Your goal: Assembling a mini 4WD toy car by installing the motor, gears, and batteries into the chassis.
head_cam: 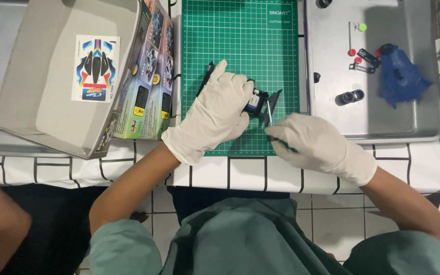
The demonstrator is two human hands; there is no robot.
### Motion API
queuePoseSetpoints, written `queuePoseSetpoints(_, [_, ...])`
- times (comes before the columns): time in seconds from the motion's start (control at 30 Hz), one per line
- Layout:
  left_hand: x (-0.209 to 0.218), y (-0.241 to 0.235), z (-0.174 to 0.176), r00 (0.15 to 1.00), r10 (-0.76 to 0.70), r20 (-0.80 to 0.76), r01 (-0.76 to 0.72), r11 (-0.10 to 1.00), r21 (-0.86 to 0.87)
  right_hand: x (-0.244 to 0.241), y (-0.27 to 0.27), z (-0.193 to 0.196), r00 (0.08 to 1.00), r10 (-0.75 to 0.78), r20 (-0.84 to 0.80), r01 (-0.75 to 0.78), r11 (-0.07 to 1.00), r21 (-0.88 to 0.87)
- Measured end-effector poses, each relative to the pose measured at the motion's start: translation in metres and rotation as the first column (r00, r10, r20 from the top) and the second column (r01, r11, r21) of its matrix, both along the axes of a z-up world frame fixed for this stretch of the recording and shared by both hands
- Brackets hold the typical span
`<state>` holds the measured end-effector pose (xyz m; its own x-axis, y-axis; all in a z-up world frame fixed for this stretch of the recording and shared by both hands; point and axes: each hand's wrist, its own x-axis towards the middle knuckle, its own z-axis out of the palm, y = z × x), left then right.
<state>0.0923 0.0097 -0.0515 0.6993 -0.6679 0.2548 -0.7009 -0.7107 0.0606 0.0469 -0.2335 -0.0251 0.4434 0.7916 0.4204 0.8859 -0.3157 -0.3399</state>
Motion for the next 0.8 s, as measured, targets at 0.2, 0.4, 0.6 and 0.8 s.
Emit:
queuePoseSetpoints(0.2, [0.006, -0.006, -0.008, 0.985, 0.039, -0.165, -0.060, 0.991, -0.123, -0.006, 0.000, -0.030, 0.947, -0.064, 0.314, 0.100, 0.990, -0.097])
queuePoseSetpoints(0.4, [0.006, -0.006, -0.011, 0.987, 0.053, -0.149, -0.074, 0.987, -0.140, -0.005, -0.008, -0.045, 0.962, -0.006, 0.272, 0.040, 0.992, -0.120])
queuePoseSetpoints(0.6, [0.004, -0.007, -0.011, 0.987, 0.071, -0.147, -0.092, 0.985, -0.144, -0.005, -0.011, -0.053, 0.945, 0.009, 0.328, 0.038, 0.990, -0.136])
queuePoseSetpoints(0.8, [-0.002, -0.012, -0.014, 0.987, 0.096, -0.130, -0.114, 0.984, -0.139, -0.012, -0.003, -0.053, 0.930, -0.107, 0.351, 0.188, 0.960, -0.206])
